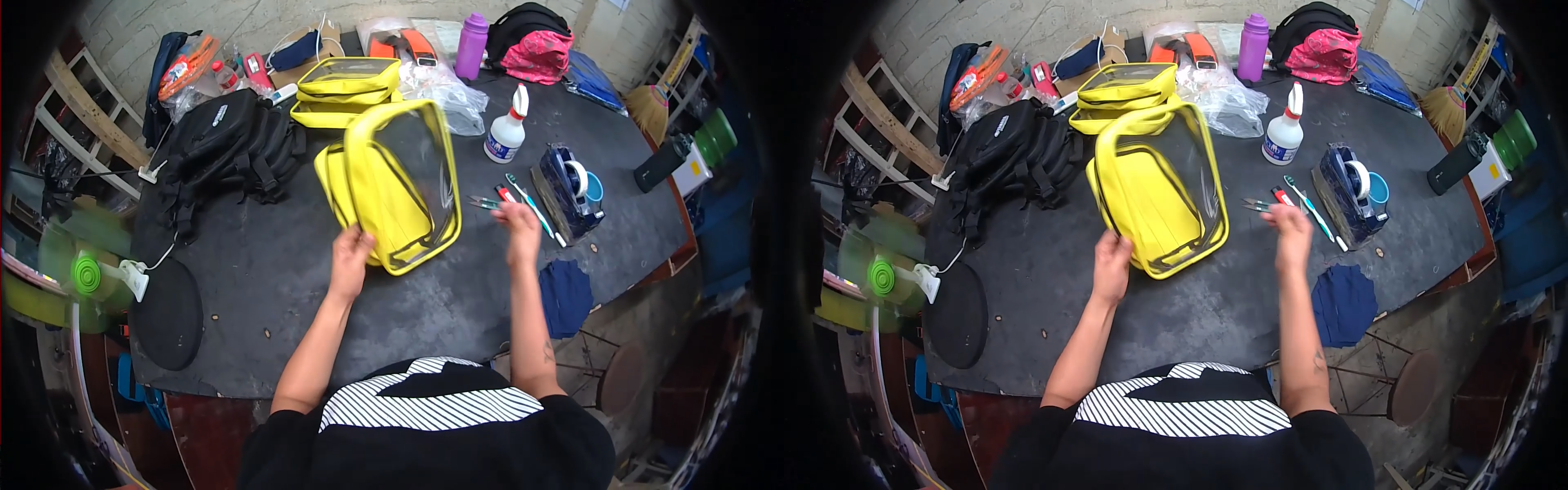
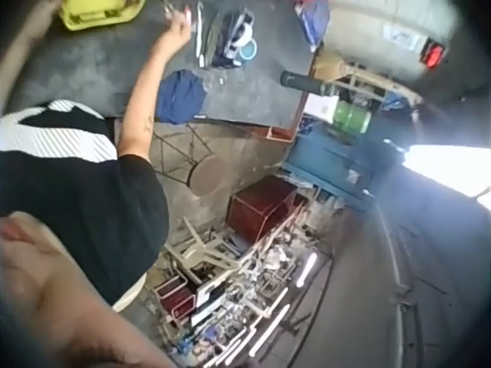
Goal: Cleaning the clear plastic windows of yellow pouches with a spray and cloth, followed by inspection and strap adjustment.
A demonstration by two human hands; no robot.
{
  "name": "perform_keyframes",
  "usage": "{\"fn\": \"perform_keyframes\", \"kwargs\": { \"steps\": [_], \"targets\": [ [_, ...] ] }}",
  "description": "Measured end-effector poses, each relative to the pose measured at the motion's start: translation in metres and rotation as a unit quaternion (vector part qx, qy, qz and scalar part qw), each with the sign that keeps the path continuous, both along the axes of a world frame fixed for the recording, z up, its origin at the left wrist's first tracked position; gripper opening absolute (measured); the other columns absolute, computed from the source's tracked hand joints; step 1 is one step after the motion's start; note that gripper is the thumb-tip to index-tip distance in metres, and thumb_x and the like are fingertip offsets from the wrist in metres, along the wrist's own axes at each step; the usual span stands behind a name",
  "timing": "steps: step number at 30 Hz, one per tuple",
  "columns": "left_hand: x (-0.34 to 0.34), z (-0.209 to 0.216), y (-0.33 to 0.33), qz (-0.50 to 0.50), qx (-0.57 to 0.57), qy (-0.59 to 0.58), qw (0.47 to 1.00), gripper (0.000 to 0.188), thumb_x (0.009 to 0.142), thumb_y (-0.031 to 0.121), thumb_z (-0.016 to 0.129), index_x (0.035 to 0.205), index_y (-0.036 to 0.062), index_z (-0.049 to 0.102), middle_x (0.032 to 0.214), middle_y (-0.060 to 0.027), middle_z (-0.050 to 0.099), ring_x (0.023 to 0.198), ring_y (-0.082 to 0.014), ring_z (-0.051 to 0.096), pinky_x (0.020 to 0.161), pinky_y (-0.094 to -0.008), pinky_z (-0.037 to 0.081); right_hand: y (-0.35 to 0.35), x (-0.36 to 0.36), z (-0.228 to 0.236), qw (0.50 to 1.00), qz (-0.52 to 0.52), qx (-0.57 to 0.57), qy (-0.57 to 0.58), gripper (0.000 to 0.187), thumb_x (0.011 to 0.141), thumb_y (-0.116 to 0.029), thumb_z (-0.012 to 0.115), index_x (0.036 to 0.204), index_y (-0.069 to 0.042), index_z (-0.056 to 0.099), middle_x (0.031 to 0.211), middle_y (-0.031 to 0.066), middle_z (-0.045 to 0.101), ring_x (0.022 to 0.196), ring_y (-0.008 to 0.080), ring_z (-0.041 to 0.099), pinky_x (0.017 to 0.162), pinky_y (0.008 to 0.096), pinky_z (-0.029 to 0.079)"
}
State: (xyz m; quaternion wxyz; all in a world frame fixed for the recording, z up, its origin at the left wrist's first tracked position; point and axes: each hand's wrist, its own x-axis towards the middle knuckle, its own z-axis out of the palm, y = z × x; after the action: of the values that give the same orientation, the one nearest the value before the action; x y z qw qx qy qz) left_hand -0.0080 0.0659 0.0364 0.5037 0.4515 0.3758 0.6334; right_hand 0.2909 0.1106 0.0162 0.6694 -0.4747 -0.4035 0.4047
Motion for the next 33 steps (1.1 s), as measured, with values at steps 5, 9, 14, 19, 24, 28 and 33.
{"fn": "perform_keyframes", "kwargs": {
  "steps": [5, 9, 14, 19, 24, 28, 33],
  "targets": [
    [0.001, 0.009, -0.047, -0.227, 0.172, 0.396, 0.873, 0.013, 0.072, 0.012, 0.076, 0.084, 0.0091, 0.071, 0.1, -0.0014, 0.062, 0.111, -0.0252, 0.05, 0.099, -0.0405, 0.032, -0.079, 0.118, -0.001, 0.97, -0.224, 0.061, -0.067, 0.015, 0.094, -0.018, 0.061, 0.089, -0.004, 0.063, 0.083, 0.0047, 0.064, 0.075, 0.0146, 0.064, 0.071, 0.0257, 0.048],
    [0.02, 0.008, -0.069, -0.242, 0.218, 0.467, 0.822, 0.026, 0.075, 0.033, 0.075, 0.092, 0.0124, 0.071, 0.105, -0.0022, 0.062, 0.122, -0.0268, 0.046, 0.106, -0.0462, 0.025, -0.142, 0.196, -0.03, 0.918, -0.327, -0.014, -0.225, 0.024, 0.088, -0.005, 0.064, 0.111, -0.001, 0.061, 0.108, 0.0094, 0.058, 0.089, 0.0149, 0.061, 0.081, 0.0273, 0.048],
    [0.037, -0.002, -0.063, -0.176, 0.1, 0.407, 0.891, 0.023, 0.085, 0.017, 0.066, 0.103, 0.0037, 0.061, 0.113, -0.0108, 0.058, 0.116, -0.0307, 0.051, 0.099, -0.0387, 0.038, -0.158, 0.139, -0.031, 0.844, -0.138, -0.1, -0.509, 0.07, 0.08, -0.018, 0.073, 0.142, -0.013, 0.042, 0.137, 0.0145, 0.043, 0.116, 0.0321, 0.051, 0.096, 0.0414, 0.041],
    [0.05, 0.023, -0.043, -0.15, 0.018, 0.525, 0.838, 0.055, 0.083, 0.016, 0.068, 0.134, 0.0093, 0.046, 0.136, -0.0224, 0.04, 0.125, -0.0415, 0.045, 0.104, -0.042, 0.039, -0.15, 0.108, -0.033, 0.723, -0.189, -0.097, -0.657, 0.034, 0.081, -0.017, 0.066, 0.114, -0.009, 0.061, 0.123, 0.0145, 0.051, 0.116, 0.0329, 0.047, 0.098, 0.0436, 0.033],
    [0.063, 0.023, -0.031, -0.157, -0.032, 0.702, 0.694, 0.076, 0.073, 0.034, 0.078, 0.139, 0.0133, 0.046, 0.142, -0.0244, 0.038, 0.123, -0.0466, 0.045, 0.102, -0.051, 0.04, -0.141, 0.146, -0.035, 0.79, -0.227, -0.031, -0.569, 0.023, 0.088, -0.014, 0.062, 0.107, -0.001, 0.058, 0.103, 0.0155, 0.058, 0.096, 0.0318, 0.056, 0.087, 0.0391, 0.043],
    [0.064, 0.015, -0.02, -0.102, -0.05, 0.709, 0.696, 0.072, 0.07, 0.033, 0.08, 0.132, 0.0096, 0.051, 0.118, -0.0197, 0.056, 0.104, -0.0395, 0.056, 0.09, -0.0499, 0.045, -0.141, 0.15, 0.028, 0.874, -0.29, 0.004, -0.39, 0.024, 0.095, -0.018, 0.059, 0.105, 0.003, 0.057, 0.099, 0.0063, 0.059, 0.089, 0.0132, 0.053, 0.083, 0.0264, 0.043],
    [0.06, 0.004, -0.003, -0.044, 0.007, 0.741, 0.67, 0.064, 0.065, 0.029, 0.083, 0.119, 0.0085, 0.057, 0.101, -0.0163, 0.061, 0.101, -0.0351, 0.058, 0.079, -0.0448, 0.048, -0.132, 0.036, 0.117, 0.843, -0.015, 0.062, -0.534, 0.021, 0.078, -0.006, 0.065, 0.098, -0.002, 0.059, 0.116, 0.0129, 0.062, 0.104, 0.0265, 0.058, 0.089, 0.0367, 0.045]
  ]
}}
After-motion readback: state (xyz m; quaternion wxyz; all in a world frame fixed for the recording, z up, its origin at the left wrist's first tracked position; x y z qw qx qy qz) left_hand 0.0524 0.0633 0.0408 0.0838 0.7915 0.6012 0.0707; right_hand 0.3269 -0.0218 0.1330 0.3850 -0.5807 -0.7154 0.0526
